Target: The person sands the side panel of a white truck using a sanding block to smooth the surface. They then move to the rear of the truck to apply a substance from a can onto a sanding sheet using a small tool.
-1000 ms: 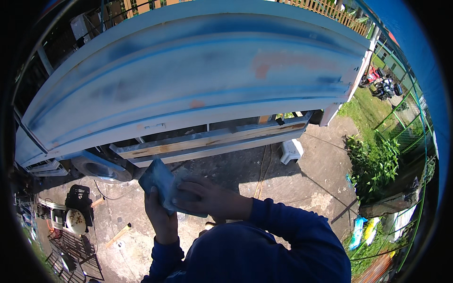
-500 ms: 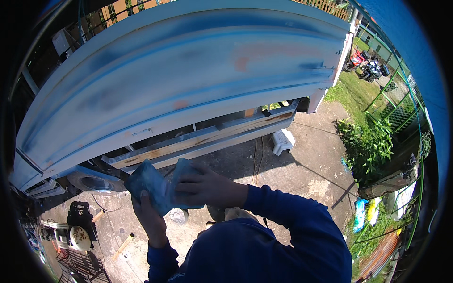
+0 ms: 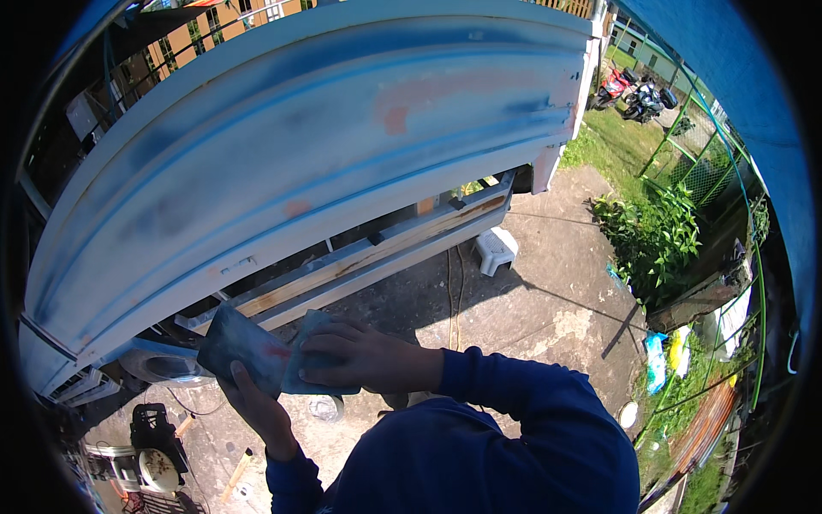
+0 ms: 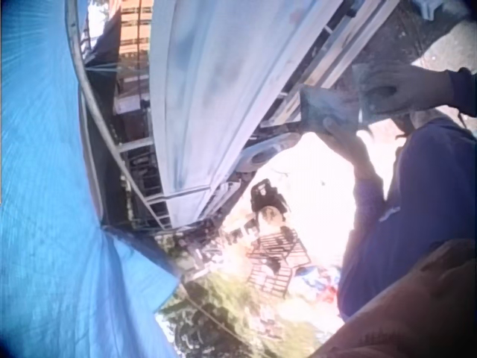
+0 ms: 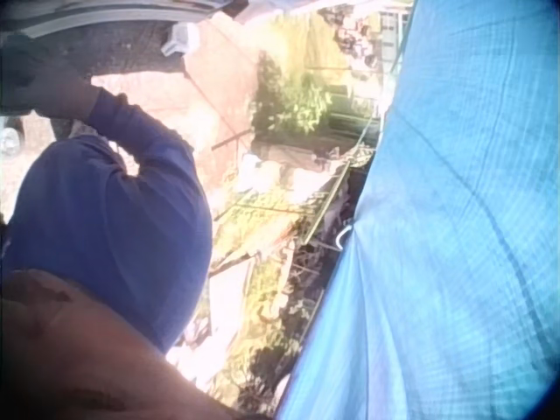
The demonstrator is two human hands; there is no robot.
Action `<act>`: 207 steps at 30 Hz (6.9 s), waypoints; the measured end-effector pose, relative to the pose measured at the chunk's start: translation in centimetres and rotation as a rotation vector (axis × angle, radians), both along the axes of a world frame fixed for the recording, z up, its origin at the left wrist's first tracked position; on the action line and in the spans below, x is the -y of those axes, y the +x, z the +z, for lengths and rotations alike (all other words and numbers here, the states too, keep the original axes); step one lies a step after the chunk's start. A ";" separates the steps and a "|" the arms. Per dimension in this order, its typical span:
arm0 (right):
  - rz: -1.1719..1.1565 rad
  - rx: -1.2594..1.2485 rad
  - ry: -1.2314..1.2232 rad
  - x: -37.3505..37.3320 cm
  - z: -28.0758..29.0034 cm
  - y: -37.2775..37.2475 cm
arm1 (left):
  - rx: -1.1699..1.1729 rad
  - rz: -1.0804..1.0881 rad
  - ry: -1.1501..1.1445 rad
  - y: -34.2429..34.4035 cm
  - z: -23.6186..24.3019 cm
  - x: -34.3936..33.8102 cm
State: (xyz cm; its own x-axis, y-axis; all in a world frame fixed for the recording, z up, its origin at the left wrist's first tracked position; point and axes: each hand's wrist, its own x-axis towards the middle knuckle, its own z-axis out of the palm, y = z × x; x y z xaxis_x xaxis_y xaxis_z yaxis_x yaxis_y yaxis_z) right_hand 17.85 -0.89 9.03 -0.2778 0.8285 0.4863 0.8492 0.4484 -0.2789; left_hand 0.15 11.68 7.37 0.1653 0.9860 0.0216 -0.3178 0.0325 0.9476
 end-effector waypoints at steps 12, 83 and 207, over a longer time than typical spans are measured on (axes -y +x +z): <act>-0.074 0.191 0.102 -0.6 -1.3 2.3 | 0.116 -0.191 -0.294 -1.7 -1.6 0.7; -0.655 -0.027 -0.166 17.1 -6.8 19.8 | -0.007 -0.630 -0.396 21.1 -3.8 8.5; -0.769 -0.358 0.020 16.9 -6.2 32.0 | 0.222 -0.901 -0.559 42.9 -4.6 10.7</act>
State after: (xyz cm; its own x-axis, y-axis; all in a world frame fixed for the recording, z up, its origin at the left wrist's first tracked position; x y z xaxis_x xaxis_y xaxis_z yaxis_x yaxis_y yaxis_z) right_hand 49.89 -17.79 2.86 0.5330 0.7138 0.4543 0.7818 -0.2102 -0.5871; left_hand 43.06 0.98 2.80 0.8819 0.3835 -0.2743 -0.1233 0.7492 0.6508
